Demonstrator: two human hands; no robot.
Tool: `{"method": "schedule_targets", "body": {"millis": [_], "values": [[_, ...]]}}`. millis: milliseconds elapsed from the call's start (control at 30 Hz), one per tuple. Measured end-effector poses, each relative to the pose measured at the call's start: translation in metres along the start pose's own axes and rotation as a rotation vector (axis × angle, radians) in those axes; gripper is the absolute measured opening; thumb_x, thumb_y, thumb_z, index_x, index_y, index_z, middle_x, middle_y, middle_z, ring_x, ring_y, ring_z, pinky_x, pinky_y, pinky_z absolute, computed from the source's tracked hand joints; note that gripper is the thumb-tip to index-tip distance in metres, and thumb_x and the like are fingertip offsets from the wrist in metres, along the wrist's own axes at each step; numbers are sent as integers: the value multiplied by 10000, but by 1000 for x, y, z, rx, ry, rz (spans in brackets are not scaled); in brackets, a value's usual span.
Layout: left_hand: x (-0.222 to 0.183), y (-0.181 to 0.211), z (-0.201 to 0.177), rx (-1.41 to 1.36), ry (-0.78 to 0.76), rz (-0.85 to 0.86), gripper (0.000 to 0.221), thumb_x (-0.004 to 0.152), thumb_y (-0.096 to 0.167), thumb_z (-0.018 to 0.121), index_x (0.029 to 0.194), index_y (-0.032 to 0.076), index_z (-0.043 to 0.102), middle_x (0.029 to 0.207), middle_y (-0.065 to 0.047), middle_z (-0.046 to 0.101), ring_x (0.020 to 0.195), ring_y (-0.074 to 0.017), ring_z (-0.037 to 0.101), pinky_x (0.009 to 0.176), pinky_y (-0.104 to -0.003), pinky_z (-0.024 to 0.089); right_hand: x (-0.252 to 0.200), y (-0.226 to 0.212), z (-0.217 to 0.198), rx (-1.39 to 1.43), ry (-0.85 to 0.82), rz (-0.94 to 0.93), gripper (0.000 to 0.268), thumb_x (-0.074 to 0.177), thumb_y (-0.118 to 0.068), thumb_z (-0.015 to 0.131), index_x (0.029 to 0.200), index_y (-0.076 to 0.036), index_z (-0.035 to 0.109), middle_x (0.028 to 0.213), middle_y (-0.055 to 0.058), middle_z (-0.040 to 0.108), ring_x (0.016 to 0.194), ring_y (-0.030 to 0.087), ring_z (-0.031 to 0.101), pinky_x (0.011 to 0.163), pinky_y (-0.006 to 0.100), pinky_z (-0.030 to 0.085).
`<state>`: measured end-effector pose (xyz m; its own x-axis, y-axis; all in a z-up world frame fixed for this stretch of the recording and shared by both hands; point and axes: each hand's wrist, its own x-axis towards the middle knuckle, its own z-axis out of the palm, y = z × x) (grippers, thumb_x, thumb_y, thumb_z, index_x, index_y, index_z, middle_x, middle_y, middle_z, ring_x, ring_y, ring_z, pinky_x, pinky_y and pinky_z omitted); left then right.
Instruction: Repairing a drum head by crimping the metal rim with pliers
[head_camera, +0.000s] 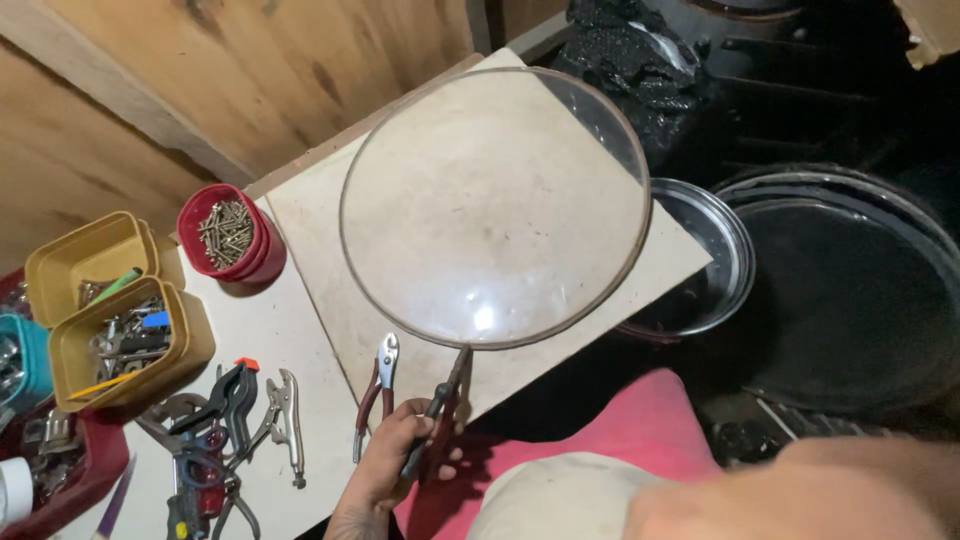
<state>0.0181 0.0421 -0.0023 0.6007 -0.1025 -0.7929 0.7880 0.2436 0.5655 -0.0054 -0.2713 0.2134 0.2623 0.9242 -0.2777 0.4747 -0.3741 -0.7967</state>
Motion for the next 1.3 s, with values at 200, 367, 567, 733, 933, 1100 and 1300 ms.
{"method": "schedule_targets", "body": {"millis": [200,367,567,733,933,1100,1300], "values": [[-2,-8,-3,-36,9,5,311,843,21,524,1149,-32,506,998,-321,676,714,-425,661,510,-465,550,29,92,-36,59,223,451,423,708,-292,737,1126,-236,708,874,-13,688,763,167,642,677,313,503],[-1,-8,-2,-35,19,-22,276,848,13,514,1123,23,495,1010,-302,685,723,-399,662,530,-460,559,24,340,-3,188,1111,1023,457,819,-532,748,995,-111,774,1001,118,775,942,275,726,797,397,507],[4,-12,-4,-42,-29,-8,232,876,25,515,1103,-10,545,1012,-282,682,735,-397,673,533,-464,576,14,396,-8,268,1298,1150,851,839,-639,646,1387,9,600,1397,246,607,1324,413,543,1083,464,417],[-11,-2,8,0,12,-22,251,882,19,488,1118,-16,570,988,-247,687,711,-361,689,495,-418,569,24,397,-43,198,1262,1217,849,801,-618,684,1402,-22,612,1377,219,633,1309,419,557,1086,451,400],[-3,-8,6,-28,-38,-6,233,862,1,480,1091,3,528,1020,-247,664,688,-370,658,516,-440,581,36,401,-57,291,1338,1174,483,766,-326,660,1059,41,771,1086,229,752,1041,407,699,862,437,523],[4,-9,-2,108,-58,98,321,788,-25,490,1100,-25,563,806,-272,650,527,-353,645,381,-375,493,36,444,-61,670,1395,938,170,759,-154,628,888,-44,644,800,85,599,689,201,536,557,317,339],[-4,1,-8,103,-62,116,382,732,-43,453,1098,-1,557,893,-257,674,617,-363,679,420,-378,523,44,424,-47,1408,1442,425,153,864,-77,636,1017,-75,639,905,85,637,781,190,644,700,349,621]]}}
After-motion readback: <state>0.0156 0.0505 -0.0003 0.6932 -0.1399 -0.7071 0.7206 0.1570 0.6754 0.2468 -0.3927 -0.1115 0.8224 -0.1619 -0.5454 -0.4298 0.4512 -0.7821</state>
